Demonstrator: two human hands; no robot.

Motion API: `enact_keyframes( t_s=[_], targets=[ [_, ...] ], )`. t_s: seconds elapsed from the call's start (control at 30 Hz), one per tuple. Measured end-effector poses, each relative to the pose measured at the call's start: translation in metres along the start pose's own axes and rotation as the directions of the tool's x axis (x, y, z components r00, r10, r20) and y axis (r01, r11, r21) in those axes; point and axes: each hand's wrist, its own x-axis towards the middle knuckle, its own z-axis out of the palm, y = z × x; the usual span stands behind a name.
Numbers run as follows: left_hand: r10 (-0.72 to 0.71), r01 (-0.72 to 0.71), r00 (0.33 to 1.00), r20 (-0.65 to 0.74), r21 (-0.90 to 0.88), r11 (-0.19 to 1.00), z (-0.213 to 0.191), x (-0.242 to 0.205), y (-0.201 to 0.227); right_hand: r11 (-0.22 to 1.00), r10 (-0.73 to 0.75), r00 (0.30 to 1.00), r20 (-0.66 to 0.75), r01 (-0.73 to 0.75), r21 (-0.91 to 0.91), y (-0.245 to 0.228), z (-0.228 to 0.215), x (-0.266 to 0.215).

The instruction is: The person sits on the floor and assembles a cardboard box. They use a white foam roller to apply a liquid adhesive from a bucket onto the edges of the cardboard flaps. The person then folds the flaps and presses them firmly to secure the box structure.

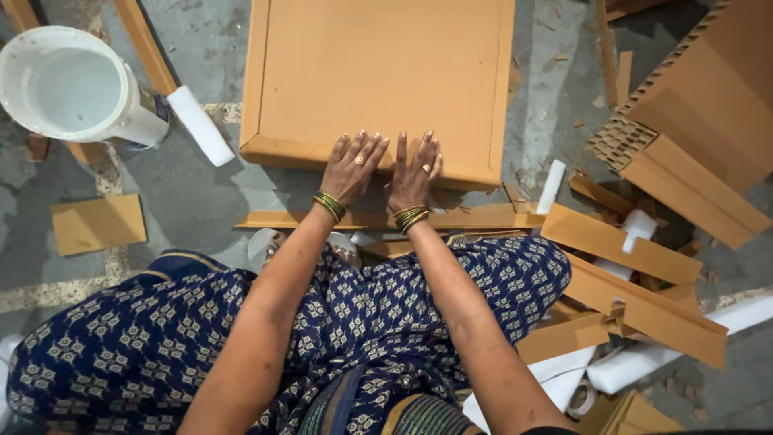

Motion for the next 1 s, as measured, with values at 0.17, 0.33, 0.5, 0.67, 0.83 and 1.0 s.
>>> enact_keyframes(
  t_s=[0.17, 0.33, 0.5, 0.67, 0.83, 1.0],
  targets=[
    [0.017, -0.017, 1.000, -0.026, 0.015, 1.000, -0.002, 0.004, -0.003, 0.992, -0.027, 0.999, 0.027, 0.023, 0.127, 0.007, 0.002, -0.001],
    [0.078, -0.077, 0.995, -0.059, 0.021, 0.997, -0.002, 0.001, -0.009, 0.993, -0.077, 0.995, -0.058, 0.072, -0.098, 0.011, 0.012, -0.007],
    [0.062, -0.060, 0.997, -0.042, 0.037, 0.997, -0.002, 0.003, -0.008, 0.988, -0.086, 0.993, 0.076, 0.095, -0.122, 0.016, 0.005, -0.004],
    [0.036, -0.036, 0.999, -0.007, -0.014, 0.999, -0.008, 0.003, -0.006, 0.953, -0.145, 0.970, 0.196, 0.084, 0.291, 0.039, -0.015, -0.002],
    [0.120, -0.107, 0.979, 0.165, -0.083, 0.991, -0.016, 0.003, -0.015, 0.982, -0.060, 0.985, 0.164, 0.029, 0.187, 0.030, -0.011, 0.002],
    [0.094, -0.099, 0.991, 0.093, 0.058, 0.993, -0.014, 0.005, -0.020, 0.974, -0.080, 0.986, 0.145, 0.046, 0.222, 0.031, -0.013, 0.003]
  ],
)
